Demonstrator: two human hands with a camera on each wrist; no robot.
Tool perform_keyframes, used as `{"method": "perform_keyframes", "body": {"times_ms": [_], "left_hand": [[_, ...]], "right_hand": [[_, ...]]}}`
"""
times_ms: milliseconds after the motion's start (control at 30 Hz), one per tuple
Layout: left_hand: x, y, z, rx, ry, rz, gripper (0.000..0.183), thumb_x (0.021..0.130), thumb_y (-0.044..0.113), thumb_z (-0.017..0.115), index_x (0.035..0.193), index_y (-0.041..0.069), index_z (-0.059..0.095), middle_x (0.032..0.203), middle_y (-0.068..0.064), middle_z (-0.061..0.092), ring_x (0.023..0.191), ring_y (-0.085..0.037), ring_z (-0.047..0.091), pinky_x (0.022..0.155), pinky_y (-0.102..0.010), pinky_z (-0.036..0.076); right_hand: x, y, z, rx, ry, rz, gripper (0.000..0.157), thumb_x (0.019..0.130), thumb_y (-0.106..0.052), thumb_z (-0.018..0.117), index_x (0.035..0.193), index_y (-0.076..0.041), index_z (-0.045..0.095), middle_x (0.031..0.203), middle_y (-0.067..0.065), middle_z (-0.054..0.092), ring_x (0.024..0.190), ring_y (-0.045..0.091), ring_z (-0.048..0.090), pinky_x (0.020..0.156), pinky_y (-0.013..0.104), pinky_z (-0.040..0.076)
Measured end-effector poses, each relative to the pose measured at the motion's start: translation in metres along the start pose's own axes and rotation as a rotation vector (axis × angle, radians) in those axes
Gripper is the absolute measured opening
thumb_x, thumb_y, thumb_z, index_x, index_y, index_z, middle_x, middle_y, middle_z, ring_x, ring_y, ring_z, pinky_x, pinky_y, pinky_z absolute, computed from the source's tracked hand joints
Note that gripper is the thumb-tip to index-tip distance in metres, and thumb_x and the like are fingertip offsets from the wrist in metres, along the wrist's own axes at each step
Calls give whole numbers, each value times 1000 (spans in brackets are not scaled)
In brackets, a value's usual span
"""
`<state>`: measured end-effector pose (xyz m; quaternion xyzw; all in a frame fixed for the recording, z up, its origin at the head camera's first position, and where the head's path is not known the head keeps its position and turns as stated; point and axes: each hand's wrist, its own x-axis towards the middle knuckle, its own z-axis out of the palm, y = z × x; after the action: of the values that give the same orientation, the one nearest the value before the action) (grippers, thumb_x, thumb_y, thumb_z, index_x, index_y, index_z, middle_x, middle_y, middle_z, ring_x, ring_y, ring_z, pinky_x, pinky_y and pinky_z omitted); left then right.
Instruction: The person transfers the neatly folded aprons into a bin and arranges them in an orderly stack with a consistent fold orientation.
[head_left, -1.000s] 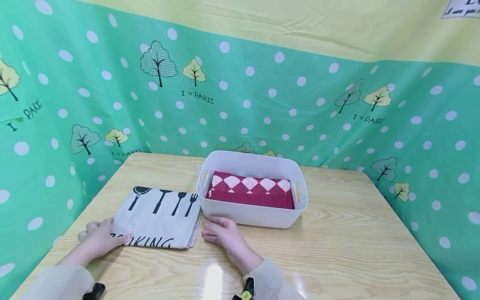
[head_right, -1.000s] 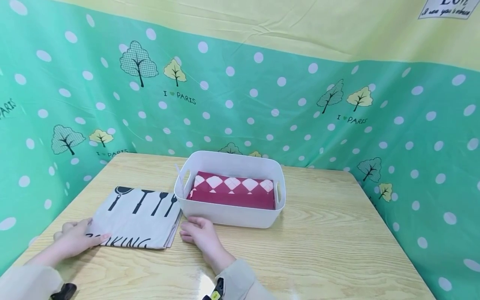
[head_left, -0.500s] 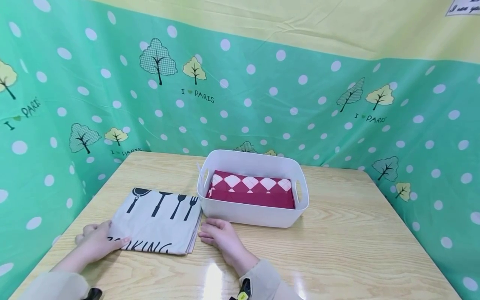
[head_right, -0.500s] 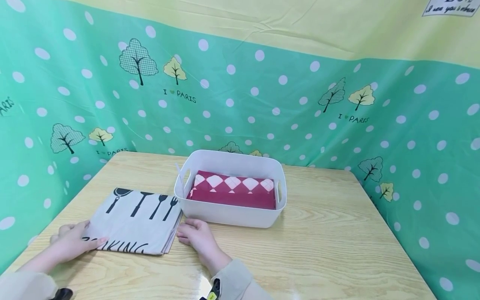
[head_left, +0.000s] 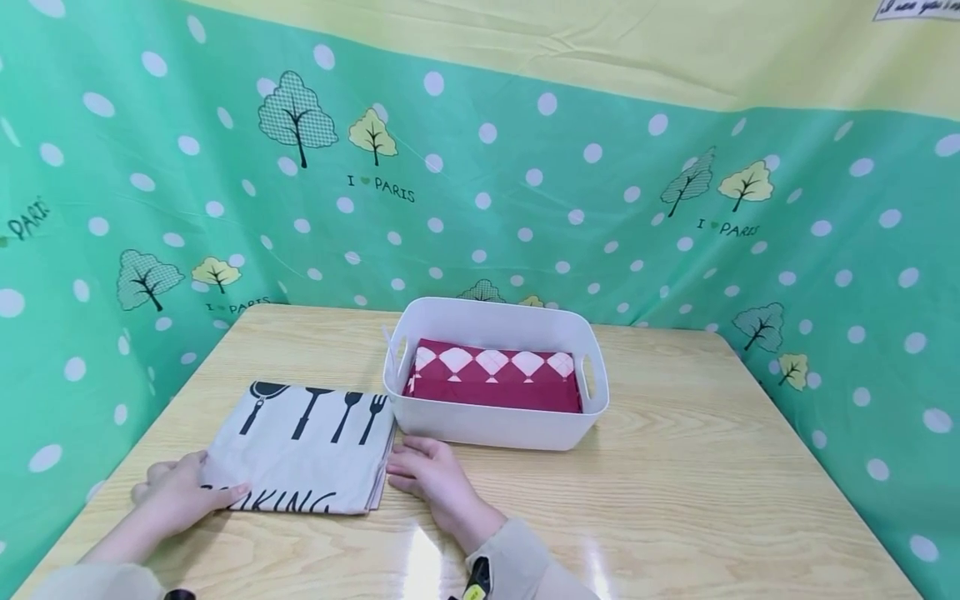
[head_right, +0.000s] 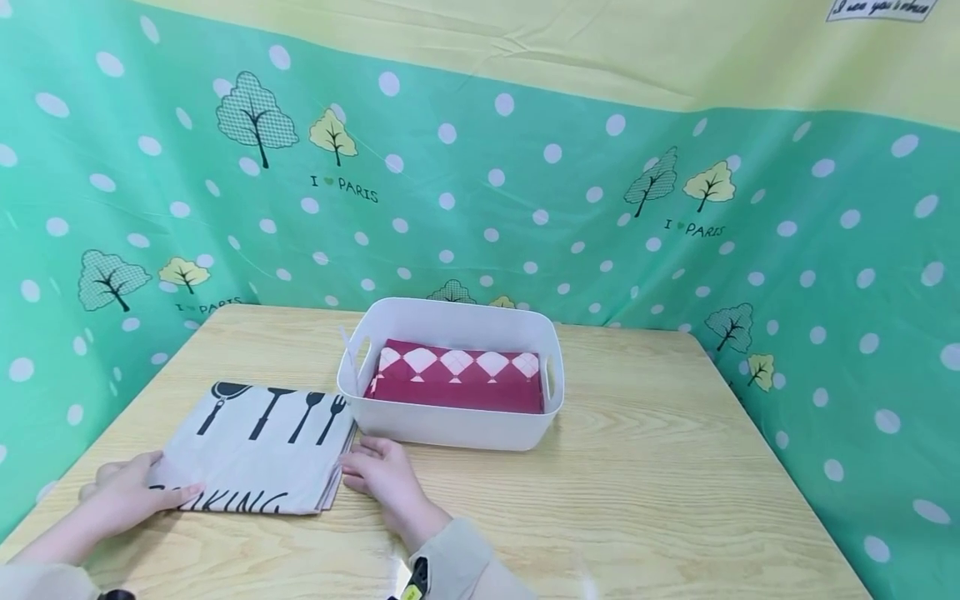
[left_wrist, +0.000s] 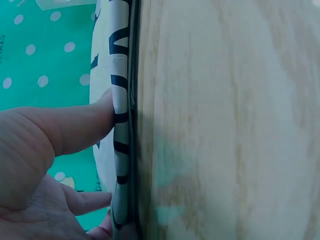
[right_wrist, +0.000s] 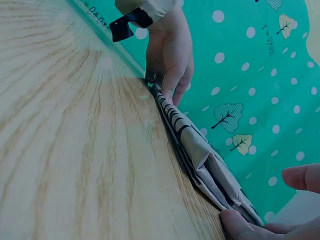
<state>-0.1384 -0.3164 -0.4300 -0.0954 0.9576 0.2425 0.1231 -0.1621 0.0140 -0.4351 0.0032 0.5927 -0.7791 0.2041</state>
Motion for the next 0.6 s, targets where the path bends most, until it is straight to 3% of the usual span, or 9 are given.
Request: {"method": "perform_keyframes", "body": {"times_ms": [200, 400, 600], "left_hand": [[-1, 2, -4, 13, -29, -16, 114, 82, 59, 71, 134, -30, 22, 125, -53, 30, 110, -63, 24, 91, -70, 22], [6, 1, -11, 44, -28, -18, 115, 81, 63, 69, 134, -30, 25, 132, -51, 34, 110, -66, 33, 91, -71, 27], [17, 5, -23, -85, -68, -71, 110, 92, 60, 56, 139, -30, 14, 141, -51, 19, 126, -67, 25, 105, -73, 26]], "right_hand": [[-1, 1, 5, 7, 37, -6, 62, 91, -3, 62, 142, 19, 34, 142, 33, 48, 101, 20, 66, 92, 37, 57], [-1, 1, 8, -33, 83, -33, 61, 89, -2, 62, 140, 19, 36, 142, 35, 45, 112, 28, 65, 93, 38, 57], [0, 0, 6, 0, 99, -19, 58, 89, -1, 62, 140, 16, 40, 143, 31, 48, 110, 23, 66, 93, 37, 57]]}}
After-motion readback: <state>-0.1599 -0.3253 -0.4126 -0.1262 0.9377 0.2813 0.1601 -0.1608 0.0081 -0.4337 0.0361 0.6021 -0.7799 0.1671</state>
